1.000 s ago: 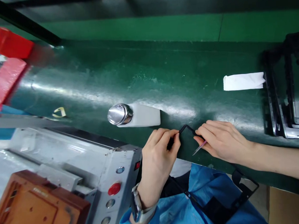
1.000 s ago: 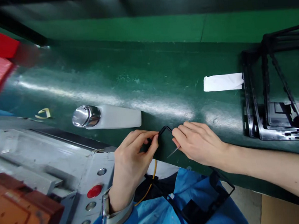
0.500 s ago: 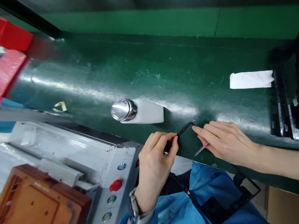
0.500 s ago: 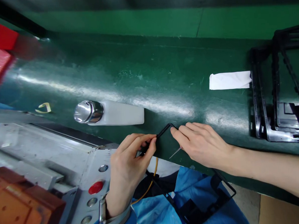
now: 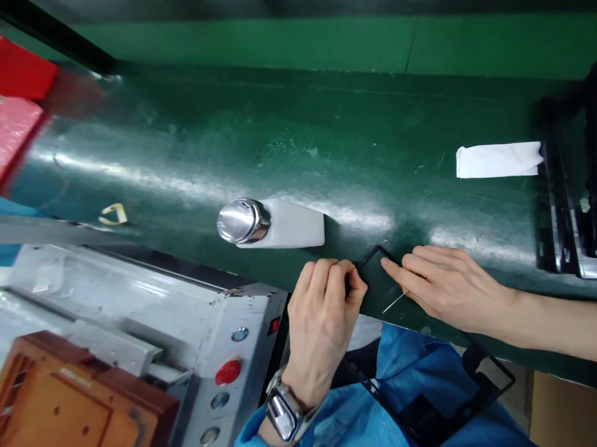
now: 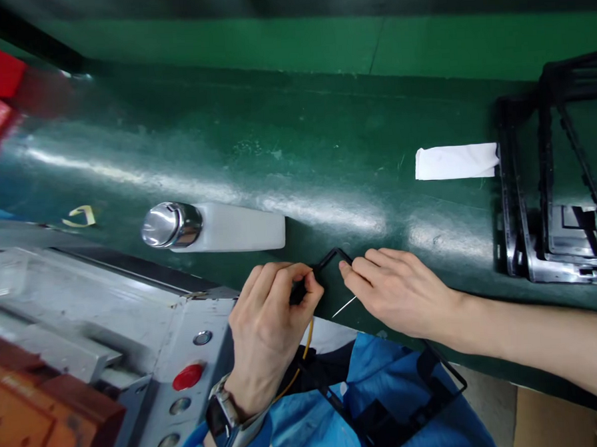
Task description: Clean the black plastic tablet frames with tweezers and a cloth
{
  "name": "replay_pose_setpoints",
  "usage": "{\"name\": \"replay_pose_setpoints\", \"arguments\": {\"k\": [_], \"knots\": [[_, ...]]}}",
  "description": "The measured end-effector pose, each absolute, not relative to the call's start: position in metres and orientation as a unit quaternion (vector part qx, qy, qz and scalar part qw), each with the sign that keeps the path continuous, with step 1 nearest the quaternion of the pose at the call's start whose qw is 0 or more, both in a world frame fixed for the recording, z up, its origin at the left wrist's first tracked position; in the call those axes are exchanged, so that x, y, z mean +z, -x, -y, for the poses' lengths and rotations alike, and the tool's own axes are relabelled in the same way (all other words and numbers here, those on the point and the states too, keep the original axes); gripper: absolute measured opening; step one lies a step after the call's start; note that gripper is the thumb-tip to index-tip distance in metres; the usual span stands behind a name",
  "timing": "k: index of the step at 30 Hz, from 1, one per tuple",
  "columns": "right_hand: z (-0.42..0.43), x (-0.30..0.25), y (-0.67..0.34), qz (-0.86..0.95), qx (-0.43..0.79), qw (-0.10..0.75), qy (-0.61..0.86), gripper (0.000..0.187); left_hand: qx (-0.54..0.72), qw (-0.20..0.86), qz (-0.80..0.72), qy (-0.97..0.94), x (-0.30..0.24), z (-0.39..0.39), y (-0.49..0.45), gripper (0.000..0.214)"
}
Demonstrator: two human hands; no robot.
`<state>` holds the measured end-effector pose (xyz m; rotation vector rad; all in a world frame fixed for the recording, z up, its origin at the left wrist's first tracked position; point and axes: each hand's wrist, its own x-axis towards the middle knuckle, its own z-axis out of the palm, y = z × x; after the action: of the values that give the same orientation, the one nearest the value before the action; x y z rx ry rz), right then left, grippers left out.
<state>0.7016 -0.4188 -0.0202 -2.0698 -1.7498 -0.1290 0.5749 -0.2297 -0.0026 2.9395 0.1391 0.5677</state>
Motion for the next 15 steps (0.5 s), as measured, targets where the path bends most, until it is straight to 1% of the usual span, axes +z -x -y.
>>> {"name": "replay_pose_setpoints", "arguments": {"k": [2,4,8,11,13,15], "knots": [[0.419,-0.020,-0.702,0.629,-0.049,0.212,0.746,0.031,0.200,0.107,-0.058,-0.972,-0.005,0.227,-0.569,0.017],[0.419,-0.019,-0.702,0.628,-0.050,0.217,0.746,0.031,0.204,0.173,-0.086,-0.960,-0.008,0.223,-0.563,0.019],[0.419,-0.018,-0.703,0.632,-0.051,0.225,0.740,0.030,0.176,0.385,-0.141,-0.895,-0.010,0.216,-0.553,0.013],[0.419,-0.018,-0.704,0.635,-0.046,0.223,0.738,0.032,0.168,0.554,-0.121,-0.806,-0.010,0.216,-0.553,0.011],[0.419,-0.018,-0.704,0.636,-0.047,0.218,0.739,0.033,0.185,0.629,-0.120,-0.746,-0.010,0.218,-0.555,0.014],[0.419,-0.018,-0.704,0.636,-0.049,0.217,0.739,0.033,0.207,0.662,-0.136,-0.708,-0.009,0.216,-0.555,0.017]]}}
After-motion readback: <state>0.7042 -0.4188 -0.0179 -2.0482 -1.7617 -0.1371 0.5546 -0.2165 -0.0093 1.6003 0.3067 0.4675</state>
